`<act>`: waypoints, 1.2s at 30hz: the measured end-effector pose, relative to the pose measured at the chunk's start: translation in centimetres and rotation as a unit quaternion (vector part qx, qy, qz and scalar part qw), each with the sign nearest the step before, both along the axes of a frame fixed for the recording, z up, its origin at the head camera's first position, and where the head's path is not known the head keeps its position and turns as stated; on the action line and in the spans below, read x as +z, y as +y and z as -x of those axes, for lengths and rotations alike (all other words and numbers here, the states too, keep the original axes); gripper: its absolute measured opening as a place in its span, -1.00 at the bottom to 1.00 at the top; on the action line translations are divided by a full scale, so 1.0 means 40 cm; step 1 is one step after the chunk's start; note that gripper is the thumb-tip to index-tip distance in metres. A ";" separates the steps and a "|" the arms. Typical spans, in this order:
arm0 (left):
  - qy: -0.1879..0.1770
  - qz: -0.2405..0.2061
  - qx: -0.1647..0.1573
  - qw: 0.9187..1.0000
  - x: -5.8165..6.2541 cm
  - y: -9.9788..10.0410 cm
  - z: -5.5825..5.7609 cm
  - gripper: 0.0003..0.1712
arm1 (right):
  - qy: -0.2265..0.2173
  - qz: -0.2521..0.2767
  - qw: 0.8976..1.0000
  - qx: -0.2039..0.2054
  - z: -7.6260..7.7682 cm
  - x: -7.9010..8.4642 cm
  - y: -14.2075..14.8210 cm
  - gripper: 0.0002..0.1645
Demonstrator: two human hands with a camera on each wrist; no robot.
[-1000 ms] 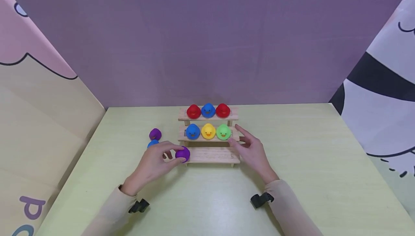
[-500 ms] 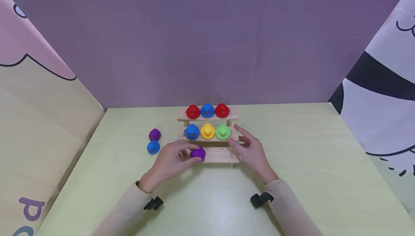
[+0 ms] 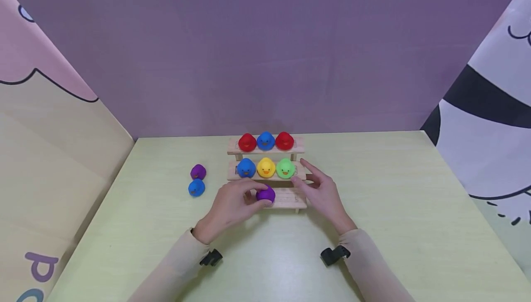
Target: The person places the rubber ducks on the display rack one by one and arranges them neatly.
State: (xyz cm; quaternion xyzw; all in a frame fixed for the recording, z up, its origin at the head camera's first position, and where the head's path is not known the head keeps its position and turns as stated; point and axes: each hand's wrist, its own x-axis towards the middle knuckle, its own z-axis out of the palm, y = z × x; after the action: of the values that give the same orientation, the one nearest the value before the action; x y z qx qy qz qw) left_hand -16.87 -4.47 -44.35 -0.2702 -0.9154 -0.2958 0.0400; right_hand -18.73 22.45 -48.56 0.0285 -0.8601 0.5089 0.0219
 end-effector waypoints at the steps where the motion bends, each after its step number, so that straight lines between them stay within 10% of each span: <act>1: 0.000 0.000 -0.001 1.000 -0.002 0.005 0.001 -0.61 | 0.000 0.000 1.000 0.001 0.000 0.000 0.000 -0.17; 36: -0.008 -0.076 0.012 0.997 -0.056 0.105 0.020 -0.62 | 0.011 0.012 1.000 0.007 0.001 -0.003 0.004 -0.20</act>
State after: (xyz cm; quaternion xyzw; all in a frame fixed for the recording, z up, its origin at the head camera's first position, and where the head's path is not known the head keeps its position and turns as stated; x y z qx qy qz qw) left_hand -17.67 -0.27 -46.60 -0.2526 -0.8937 -0.3663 0.0570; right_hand -18.76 22.61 -48.69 0.0402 -0.8532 0.5192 0.0280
